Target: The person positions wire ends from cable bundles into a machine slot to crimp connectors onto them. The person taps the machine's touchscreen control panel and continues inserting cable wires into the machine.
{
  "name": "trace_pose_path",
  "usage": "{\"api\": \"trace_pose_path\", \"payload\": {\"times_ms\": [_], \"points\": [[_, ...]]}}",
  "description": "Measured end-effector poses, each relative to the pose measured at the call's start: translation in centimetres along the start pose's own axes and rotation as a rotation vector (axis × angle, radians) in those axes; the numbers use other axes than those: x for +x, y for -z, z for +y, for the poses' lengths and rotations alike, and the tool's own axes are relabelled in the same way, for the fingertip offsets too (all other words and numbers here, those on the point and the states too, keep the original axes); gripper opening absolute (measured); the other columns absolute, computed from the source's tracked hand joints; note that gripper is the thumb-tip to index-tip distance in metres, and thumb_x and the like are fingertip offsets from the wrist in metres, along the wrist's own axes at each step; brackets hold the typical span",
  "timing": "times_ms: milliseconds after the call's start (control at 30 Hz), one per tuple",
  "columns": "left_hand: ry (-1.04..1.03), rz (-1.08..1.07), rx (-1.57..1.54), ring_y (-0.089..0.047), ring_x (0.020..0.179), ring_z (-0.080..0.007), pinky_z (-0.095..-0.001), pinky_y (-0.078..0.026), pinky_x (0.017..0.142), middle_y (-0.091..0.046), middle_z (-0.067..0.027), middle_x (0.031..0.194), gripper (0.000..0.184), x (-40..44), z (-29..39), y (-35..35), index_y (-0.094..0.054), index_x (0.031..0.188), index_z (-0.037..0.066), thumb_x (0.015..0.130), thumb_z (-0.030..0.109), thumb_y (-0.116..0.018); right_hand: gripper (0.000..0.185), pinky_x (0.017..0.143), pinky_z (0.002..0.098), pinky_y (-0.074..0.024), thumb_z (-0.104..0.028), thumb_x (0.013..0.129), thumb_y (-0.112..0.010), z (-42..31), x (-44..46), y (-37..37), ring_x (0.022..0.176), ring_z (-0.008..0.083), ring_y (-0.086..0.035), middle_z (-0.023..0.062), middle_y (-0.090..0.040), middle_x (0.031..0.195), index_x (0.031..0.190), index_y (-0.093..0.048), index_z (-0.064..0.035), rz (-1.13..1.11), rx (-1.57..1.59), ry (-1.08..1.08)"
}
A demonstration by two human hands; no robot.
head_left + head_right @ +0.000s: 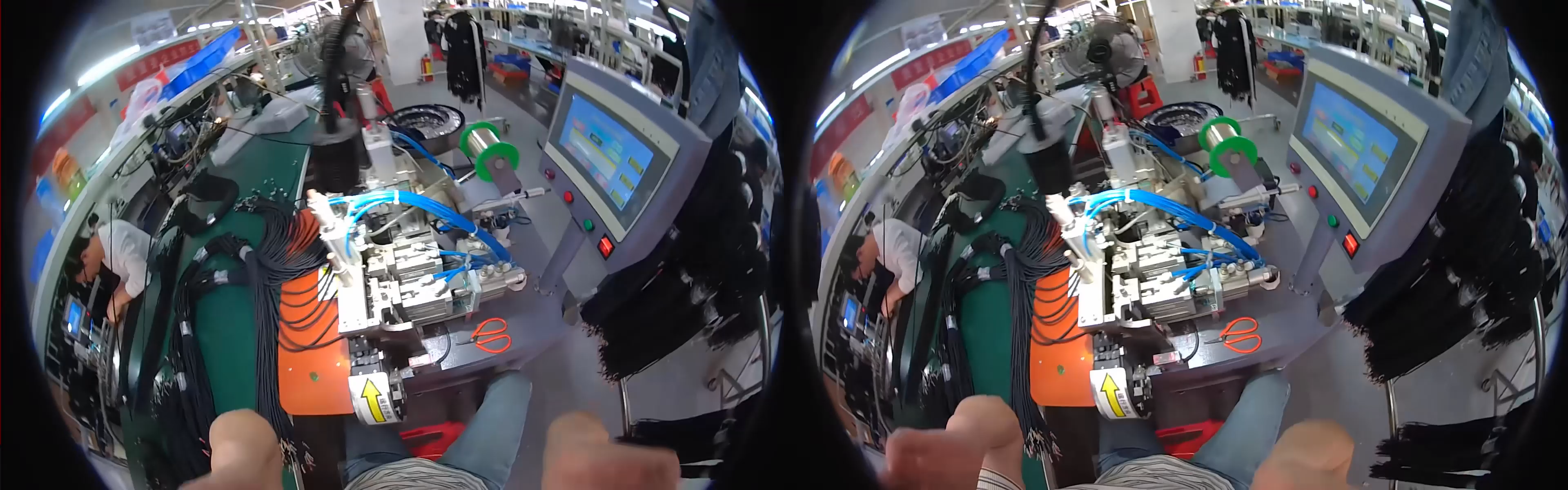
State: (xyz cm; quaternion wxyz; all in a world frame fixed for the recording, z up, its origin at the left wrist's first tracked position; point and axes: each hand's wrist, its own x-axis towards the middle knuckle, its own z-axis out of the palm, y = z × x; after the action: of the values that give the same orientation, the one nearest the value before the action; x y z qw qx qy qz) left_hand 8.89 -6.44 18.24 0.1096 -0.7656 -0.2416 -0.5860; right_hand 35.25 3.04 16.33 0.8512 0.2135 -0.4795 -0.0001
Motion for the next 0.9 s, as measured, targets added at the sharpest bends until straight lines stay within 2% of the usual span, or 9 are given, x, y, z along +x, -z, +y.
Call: {"api": "trace_pose_path", "payload": {"times_ms": [133,200,233,267,333,367,600,667,900], "points": [[0.134,-0.063,0.241,-0.06,0.091,-0.0249,-0.0394,-0.046,0.09,-0.063,-0.0136,0.098,0.025,-3.9,-4.6,0.3,-0.057,0.112,-0.003,0.096,0.014,-0.048,0.031,0.094,0.0413,-0.0371,-0.024,0.093,-0.049,1.5,-3.9,6.8,0.113,0.0203,-0.054,0.0032,-0.063,0.117,0.115,-0.06,-0.0062,-0.324,-0.376,-0.216],[0.407,-0.056,0.334,-0.062,0.094,-0.0223,-0.0347,-0.048,0.09,-0.065,-0.0151,0.101,0.025,-6.8,-7.7,0.8,-0.059,0.116,-0.003,0.096,0.01,-0.052,0.029,0.086,0.0502,-0.0423,-0.002,0.072,-0.059,3.3,-3.6,10.2,0.106,0.037,-0.059,0.012,-0.066,0.109,0.101,-0.061,0.0005,-1.158,-0.727,-0.559],[0.576,-0.039,0.363,-0.063,0.096,-0.0191,-0.0296,-0.048,0.089,-0.066,-0.0153,0.102,0.027,-8.9,-9.1,1.9,-0.059,0.118,-0.002,0.095,0.009,-0.057,0.03,0.091,0.0482,-0.0403,-0.008,0.075,-0.062,4.2,-3.5,10.3,0.109,0.0367,-0.06,0.0125,-0.067,0.107,0.103,-0.063,0.0012,-1.236,-0.801,-0.529],[0.585,-0.033,0.337,-0.063,0.096,-0.0191,-0.0296,-0.048,0.089,-0.066,-0.0153,0.102,0.027,-10.7,-10.5,2.9,-0.059,0.118,-0.002,0.095,0.009,-0.057,0.032,0.096,0.0463,-0.0382,-0.013,0.077,-0.065,5.2,-3.2,10.2,0.112,0.0364,-0.06,0.0131,-0.069,0.106,0.105,-0.064,0.002,-1.32,-0.876,-0.493],[0.94,0.249,0.396,-0.061,0.1,-0.0162,-0.03,-0.046,0.094,-0.065,-0.0095,0.106,0.024,-14.3,-13.5,5.3,-0.059,0.121,-0.003,0.098,0.004,-0.053,0.033,0.097,0.0487,-0.0369,-0.008,0.076,-0.064,7.2,-1.9,9.5,0.117,0.0387,-0.056,0.0138,-0.065,0.114,0.107,-0.062,0.0021,-1.422,-0.984,-0.453],[0.948,0.263,0.355,-0.061,0.1,-0.0162,-0.03,-0.046,0.094,-0.065,-0.0095,0.106,0.024,-16.1,-14.9,7.2,-0.059,0.121,-0.003,0.098,0.004,-0.053,0.035,0.099,0.051,-0.0356,-0.003,0.075,-0.064,8.2,-1.0,9.0,0.123,0.0409,-0.052,0.0144,-0.062,0.123,0.109,-0.06,0.0022,-1.501,-1.07,-0.409],[1.102,0.483,0.508,-0.061,0.099,-0.0127,-0.0265,-0.045,0.093,-0.065,-0.0069,0.109,0.028,-32.2,-23.5,21.0,-0.059,0.124,-0.001,0.099,0.011,-0.055,0.031,0.105,0.0508,-0.0339,-0.011,0.079,-0.069,14.6,3.0,7.4,0.127,0.0325,-0.051,0.0158,-0.064,0.118,0.105,-0.064,0.005,-1.789,-1.42,-0.103],[1.304,0.478,0.495,-0.06,0.093,-0.0107,-0.0247,-0.044,0.089,-0.064,-0.0046,0.105,0.027,-34.8,-23.9,22.6,-0.061,0.122,-0.002,0.099,0.014,-0.056,0.031,0.106,0.0513,-0.0332,-0.011,0.08,-0.068,15.5,3.0,7.3,0.129,0.0314,-0.049,0.016,-0.063,0.118,0.106,-0.064,0.0054,-1.856,-1.451,-0.053],[1.261,0.413,0.409,-0.058,0.091,-0.0085,-0.0235,-0.044,0.088,-0.062,-0.0014,0.098,0.027,-36.0,-24.3,22.9,-0.062,0.121,0.0,0.1,0.017,-0.056,0.03,0.107,0.0526,-0.032,-0.009,0.084,-0.066,18.3,2.0,8.0,0.13,0.0314,-0.048,0.0151,-0.061,0.122,0.111,-0.061,0.004,-1.991,-1.524,-0.017]]}}
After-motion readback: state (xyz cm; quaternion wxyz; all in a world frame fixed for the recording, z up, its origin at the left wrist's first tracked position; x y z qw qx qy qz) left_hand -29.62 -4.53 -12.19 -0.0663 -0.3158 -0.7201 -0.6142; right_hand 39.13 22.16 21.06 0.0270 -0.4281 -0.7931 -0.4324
